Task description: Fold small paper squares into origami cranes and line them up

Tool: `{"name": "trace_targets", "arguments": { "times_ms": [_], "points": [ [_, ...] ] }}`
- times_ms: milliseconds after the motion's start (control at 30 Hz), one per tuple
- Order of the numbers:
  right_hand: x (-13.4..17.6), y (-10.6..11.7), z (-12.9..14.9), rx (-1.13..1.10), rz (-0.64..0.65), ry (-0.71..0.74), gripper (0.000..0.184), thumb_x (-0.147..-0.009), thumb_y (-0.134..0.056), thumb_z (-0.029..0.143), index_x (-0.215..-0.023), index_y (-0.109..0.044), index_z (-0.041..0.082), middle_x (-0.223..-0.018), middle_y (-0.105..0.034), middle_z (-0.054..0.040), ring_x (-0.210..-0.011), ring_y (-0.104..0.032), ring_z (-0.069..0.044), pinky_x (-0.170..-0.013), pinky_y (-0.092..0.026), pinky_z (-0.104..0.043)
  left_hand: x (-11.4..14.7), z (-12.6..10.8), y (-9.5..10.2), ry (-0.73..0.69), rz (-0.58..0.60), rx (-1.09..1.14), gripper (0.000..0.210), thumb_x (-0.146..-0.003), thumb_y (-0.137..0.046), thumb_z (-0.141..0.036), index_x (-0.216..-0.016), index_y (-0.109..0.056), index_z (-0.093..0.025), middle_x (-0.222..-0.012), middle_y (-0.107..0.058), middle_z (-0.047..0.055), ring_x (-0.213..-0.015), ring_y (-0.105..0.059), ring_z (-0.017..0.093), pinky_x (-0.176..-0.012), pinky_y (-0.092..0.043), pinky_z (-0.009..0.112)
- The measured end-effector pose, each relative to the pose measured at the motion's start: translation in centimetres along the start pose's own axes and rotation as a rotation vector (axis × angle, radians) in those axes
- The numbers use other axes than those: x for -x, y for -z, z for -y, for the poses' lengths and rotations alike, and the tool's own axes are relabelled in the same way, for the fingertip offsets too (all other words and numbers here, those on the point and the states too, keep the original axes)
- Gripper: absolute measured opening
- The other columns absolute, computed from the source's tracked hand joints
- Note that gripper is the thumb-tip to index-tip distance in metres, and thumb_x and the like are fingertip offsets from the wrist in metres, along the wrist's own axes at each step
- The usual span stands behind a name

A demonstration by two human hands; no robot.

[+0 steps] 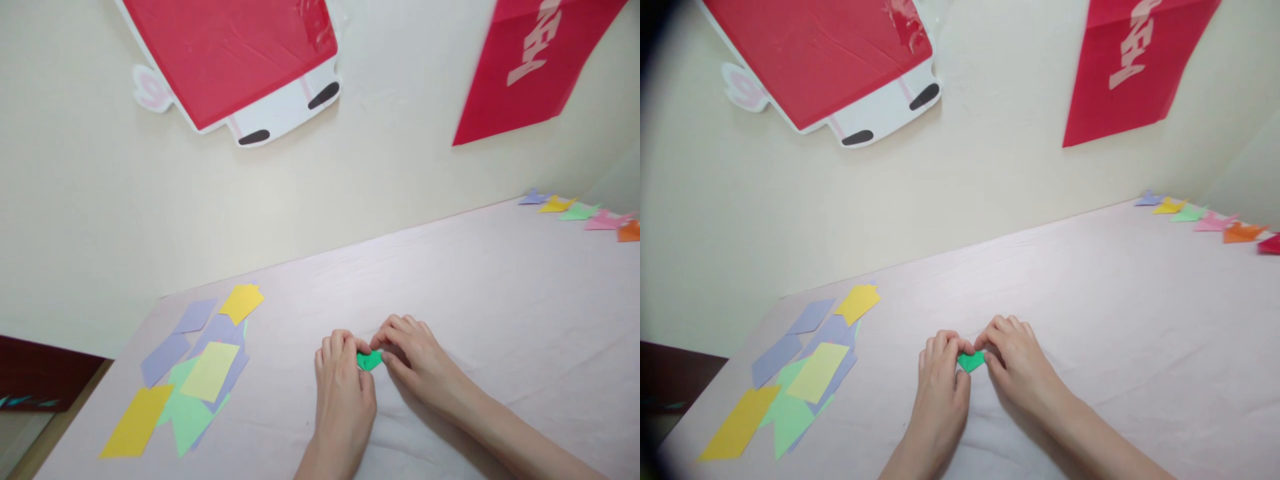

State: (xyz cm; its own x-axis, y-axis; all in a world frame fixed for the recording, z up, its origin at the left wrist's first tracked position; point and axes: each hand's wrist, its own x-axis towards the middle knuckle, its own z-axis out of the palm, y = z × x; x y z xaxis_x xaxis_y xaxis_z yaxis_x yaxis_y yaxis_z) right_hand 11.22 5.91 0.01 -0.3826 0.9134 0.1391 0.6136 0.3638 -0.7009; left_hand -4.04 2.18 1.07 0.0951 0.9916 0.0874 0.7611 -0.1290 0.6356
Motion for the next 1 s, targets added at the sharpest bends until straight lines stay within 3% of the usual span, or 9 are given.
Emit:
{"name": "trace_targets", "arguments": {
  "times_ms": [200,333,533,600,733,867,1000],
  "points": [
    [0.0,0.5,-0.4,-0.035,0.023,0.049,0.032,-0.085,-0.043,-0.001,-0.089,-0.065,0.022,-0.089,-0.06,-0.0041,-0.089,-0.052,-0.021,-0.08,-0.036,-0.036,0.2,1.5,0.8,-0.101,0.034,0.067,0.041,-0.073,-0.043,0.001,-0.104,-0.054,-0.023,-0.107,-0.055,0.006,-0.103,-0.048,0.025,-0.089,-0.039,0.039],
    [0.5,1.1,-0.1,-0.029,0.055,0.116,0.031,-0.082,-0.046,-0.001,-0.095,-0.064,0.021,-0.094,-0.059,-0.0049,-0.092,-0.051,-0.021,-0.084,-0.037,-0.037,0.1,2.5,1.1,-0.211,0.037,0.068,0.037,-0.084,-0.047,-0.005,-0.116,-0.053,-0.024,-0.111,-0.058,0.006,-0.103,-0.05,0.024,-0.089,-0.04,0.038],
    [0.6,0.9,-0.2,-0.023,0.016,0.129,0.015,-0.082,-0.061,0.01,-0.093,-0.062,0.021,-0.095,-0.06,-0.0046,-0.093,-0.051,-0.022,-0.084,-0.038,-0.037,-0.5,2.0,0.9,-0.24,-0.02,0.017,0.018,-0.094,-0.045,-0.017,-0.096,-0.062,-0.023,-0.096,-0.061,0.005,-0.092,-0.053,0.023,-0.081,-0.042,0.036],
    [0.4,0.7,-0.5,-0.063,-0.032,0.133,0.009,-0.088,-0.057,0.014,-0.081,-0.061,0.019,-0.085,-0.059,-0.0037,-0.086,-0.051,-0.021,-0.079,-0.039,-0.035,-0.5,1.5,0.7,-0.227,-0.068,0.061,0.018,-0.096,-0.044,-0.021,-0.091,-0.061,-0.022,-0.093,-0.061,0.004,-0.091,-0.053,0.022,-0.081,-0.042,0.035],
    [0.2,0.8,-1.0,-0.159,-0.08,0.169,0.019,-0.091,-0.055,0.018,-0.072,-0.057,0.019,-0.077,-0.058,-0.0025,-0.081,-0.051,-0.019,-0.075,-0.039,-0.032,-0.8,0.4,0.0,-0.094,-0.161,0.282,0.012,-0.091,-0.054,-0.026,-0.101,-0.059,-0.021,-0.097,-0.06,0.004,-0.088,-0.054,0.019,-0.079,-0.042,0.031],
    [0.2,1.1,-1.0,-0.204,-0.088,0.174,0.02,-0.09,-0.059,0.021,-0.07,-0.057,0.019,-0.075,-0.059,-0.0012,-0.08,-0.05,-0.019,-0.075,-0.039,-0.031,-1.3,0.2,-0.7,-0.069,-0.142,0.466,0.011,-0.087,-0.057,-0.028,-0.081,-0.059,-0.02,-0.081,-0.057,0.0,-0.075,-0.052,0.016,-0.069,-0.04,0.026],
    [0.1,1.2,-0.8,-0.191,-0.059,0.179,0.026,-0.093,-0.055,0.023,-0.067,-0.056,0.019,-0.072,-0.059,-0.001,-0.079,-0.049,-0.019,-0.076,-0.038,-0.032,-1.7,0.6,-0.8,-0.001,-0.15,0.565,0.016,-0.085,-0.06,-0.031,-0.075,-0.058,-0.019,-0.072,-0.054,-0.002,-0.068,-0.048,0.014,-0.064,-0.037,0.025]
  ]
}}
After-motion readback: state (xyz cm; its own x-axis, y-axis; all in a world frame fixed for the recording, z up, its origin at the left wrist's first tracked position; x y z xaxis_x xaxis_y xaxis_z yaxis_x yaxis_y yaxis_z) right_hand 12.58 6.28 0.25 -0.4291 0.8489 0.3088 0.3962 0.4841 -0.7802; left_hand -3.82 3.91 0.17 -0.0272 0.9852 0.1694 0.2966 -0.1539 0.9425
